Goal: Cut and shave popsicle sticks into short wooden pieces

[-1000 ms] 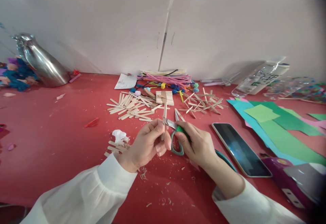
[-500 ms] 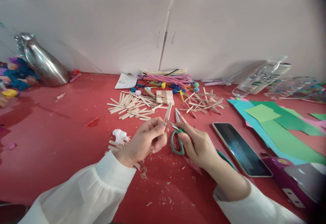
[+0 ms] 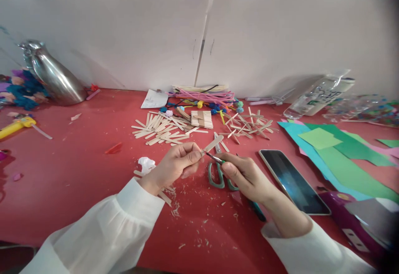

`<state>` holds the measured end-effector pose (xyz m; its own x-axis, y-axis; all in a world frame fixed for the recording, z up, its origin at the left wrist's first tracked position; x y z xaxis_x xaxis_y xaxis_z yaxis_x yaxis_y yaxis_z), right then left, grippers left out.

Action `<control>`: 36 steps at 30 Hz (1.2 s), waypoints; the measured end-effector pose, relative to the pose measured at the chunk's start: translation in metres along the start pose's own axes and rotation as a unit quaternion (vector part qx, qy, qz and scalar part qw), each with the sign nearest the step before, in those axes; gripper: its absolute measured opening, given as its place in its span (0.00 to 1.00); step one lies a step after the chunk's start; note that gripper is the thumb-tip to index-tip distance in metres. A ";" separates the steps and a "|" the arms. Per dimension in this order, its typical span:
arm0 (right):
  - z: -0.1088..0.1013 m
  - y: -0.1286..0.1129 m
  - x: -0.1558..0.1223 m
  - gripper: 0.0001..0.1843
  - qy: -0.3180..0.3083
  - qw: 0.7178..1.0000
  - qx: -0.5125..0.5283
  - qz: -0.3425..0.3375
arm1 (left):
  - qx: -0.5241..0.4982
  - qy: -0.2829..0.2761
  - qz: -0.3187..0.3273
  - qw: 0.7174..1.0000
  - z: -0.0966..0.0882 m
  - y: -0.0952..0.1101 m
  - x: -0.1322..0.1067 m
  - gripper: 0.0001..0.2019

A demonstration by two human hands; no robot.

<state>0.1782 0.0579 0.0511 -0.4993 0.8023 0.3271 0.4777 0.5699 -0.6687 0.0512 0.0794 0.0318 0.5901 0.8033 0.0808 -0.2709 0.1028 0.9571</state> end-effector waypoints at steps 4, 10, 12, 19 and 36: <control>-0.003 -0.003 0.000 0.24 -0.003 0.999 -0.013 -0.032 | 0.008 0.003 -0.001 1.000 -0.001 0.003 0.000 0.13; -0.002 -0.002 -0.001 0.23 -0.030 0.998 0.027 -0.047 | 0.063 -0.004 0.002 0.998 -0.001 0.011 -0.002 0.15; -0.001 -0.001 -0.002 0.24 -0.045 0.997 0.040 -0.046 | 0.087 0.001 0.001 0.996 -0.003 0.012 -0.002 0.14; -0.001 0.000 -0.001 0.24 -0.050 0.997 0.030 -0.042 | 0.110 -0.007 -0.005 0.994 -0.006 0.011 0.000 0.13; 0.003 -0.004 0.000 0.22 -0.015 0.994 -0.103 -0.029 | 0.219 0.043 0.039 0.974 -0.013 0.021 -0.001 0.14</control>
<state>0.1741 0.0549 0.0513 -0.5495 0.7637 0.3389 0.5847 0.6413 -0.4969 0.0350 0.0880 0.0487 0.5092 0.8471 0.1519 0.0502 -0.2054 0.9774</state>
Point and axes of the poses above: each hand's wrist, its own x-axis towards the middle knuckle, its own z-axis out of the palm, y = z × x, the point moved 7 cm from there along x, towards the middle knuckle
